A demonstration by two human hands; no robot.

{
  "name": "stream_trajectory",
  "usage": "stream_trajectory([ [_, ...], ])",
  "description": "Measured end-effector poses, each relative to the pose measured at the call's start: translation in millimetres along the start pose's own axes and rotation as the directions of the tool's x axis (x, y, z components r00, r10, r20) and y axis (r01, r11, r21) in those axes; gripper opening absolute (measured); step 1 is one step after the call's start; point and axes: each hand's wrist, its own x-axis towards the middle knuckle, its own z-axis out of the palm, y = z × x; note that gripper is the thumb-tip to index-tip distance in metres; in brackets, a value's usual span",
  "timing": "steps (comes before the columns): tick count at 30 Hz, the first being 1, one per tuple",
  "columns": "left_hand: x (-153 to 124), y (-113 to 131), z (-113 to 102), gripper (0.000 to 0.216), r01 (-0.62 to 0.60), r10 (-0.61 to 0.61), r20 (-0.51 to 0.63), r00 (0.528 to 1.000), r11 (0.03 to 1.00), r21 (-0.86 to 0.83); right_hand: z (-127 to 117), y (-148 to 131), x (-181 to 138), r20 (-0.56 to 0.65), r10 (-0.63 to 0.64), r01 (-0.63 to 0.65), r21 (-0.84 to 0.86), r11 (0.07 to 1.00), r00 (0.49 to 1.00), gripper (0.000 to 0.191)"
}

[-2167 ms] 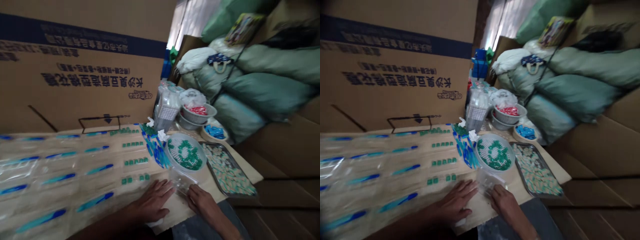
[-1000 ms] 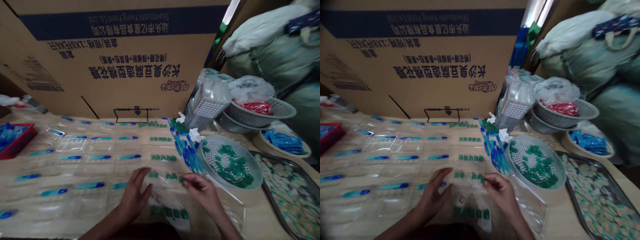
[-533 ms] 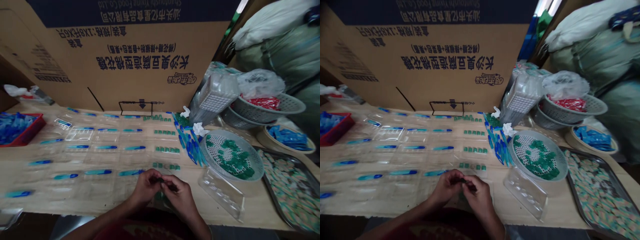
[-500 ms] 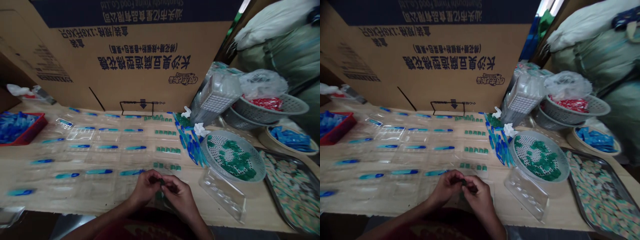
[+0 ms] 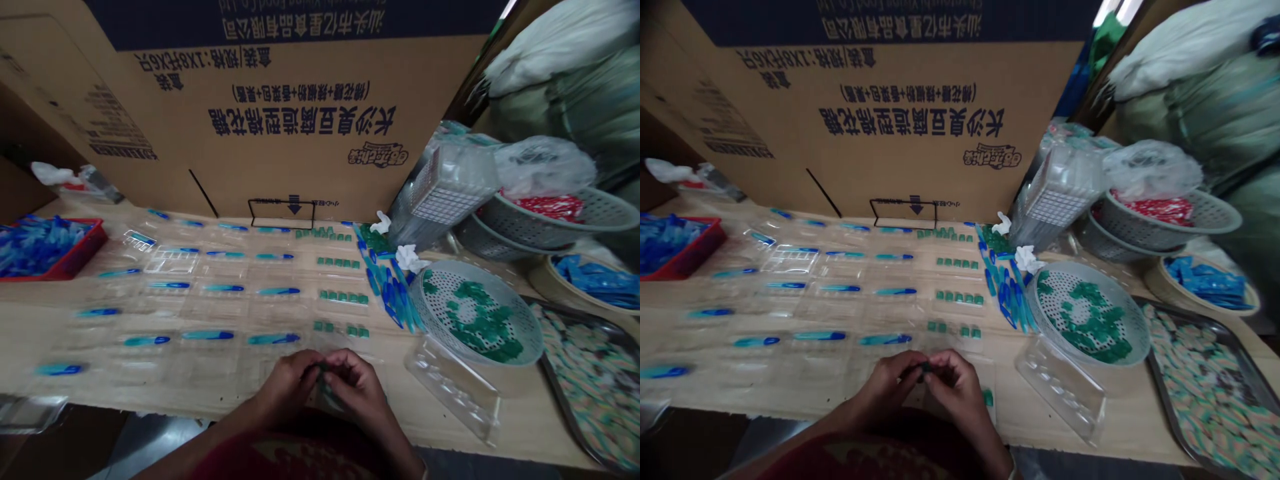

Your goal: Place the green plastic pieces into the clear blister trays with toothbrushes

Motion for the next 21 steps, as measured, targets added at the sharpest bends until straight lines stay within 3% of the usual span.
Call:
stream_trajectory([
  [4, -6.0, -1.1, -7.9, 0.023, -0.143, 0.135, 0.071, 0.988, 0.981, 0.131, 1.9, 10.7, -1.8, 0.024, 0.085, -0.087, 0.073, 0.994, 0.996, 0.02],
  [6, -4.8, -0.6, -9.5, 0.023, -0.111, 0.107, 0.034, 0.994, 0.985, 0.129, 2.8, 10.4, -2.2, 0.034, 0.103, -0.105, 0.079, 0.991, 0.994, 0.022],
  [11, -1.0, 3.6, -2.3, 0.016, 0.064, -0.074, -0.085, 0.994, 0.991, -0.117, 1.0, 0.3, -3.6, 0.09, 0.153, -0.169, 0.214, 0.962, 0.984, 0.028],
  [15, -7.5, 8.1, 4.3, 0.011, 0.045, -0.06, -0.103, 0.993, 0.988, -0.147, 2.5, -0.2, -11.9, 0.112, 0.193, -0.216, 0.266, 0.939, 0.975, 0.029],
  [19, -5.8, 3.3, -10.9, 0.009, -0.002, 0.0, -0.017, 1.0, 0.993, -0.121, -6.8, 4.7, -17.2, 0.049, 0.188, -0.193, 0.153, 0.969, 0.981, 0.029],
  [21, 2.7, -6.6, -25.6, 0.019, 0.004, -0.001, -0.062, 0.998, 0.999, 0.046, -19.2, 5.9, -14.5, -0.069, 0.11, -0.112, -0.016, 0.994, 0.991, 0.027],
])
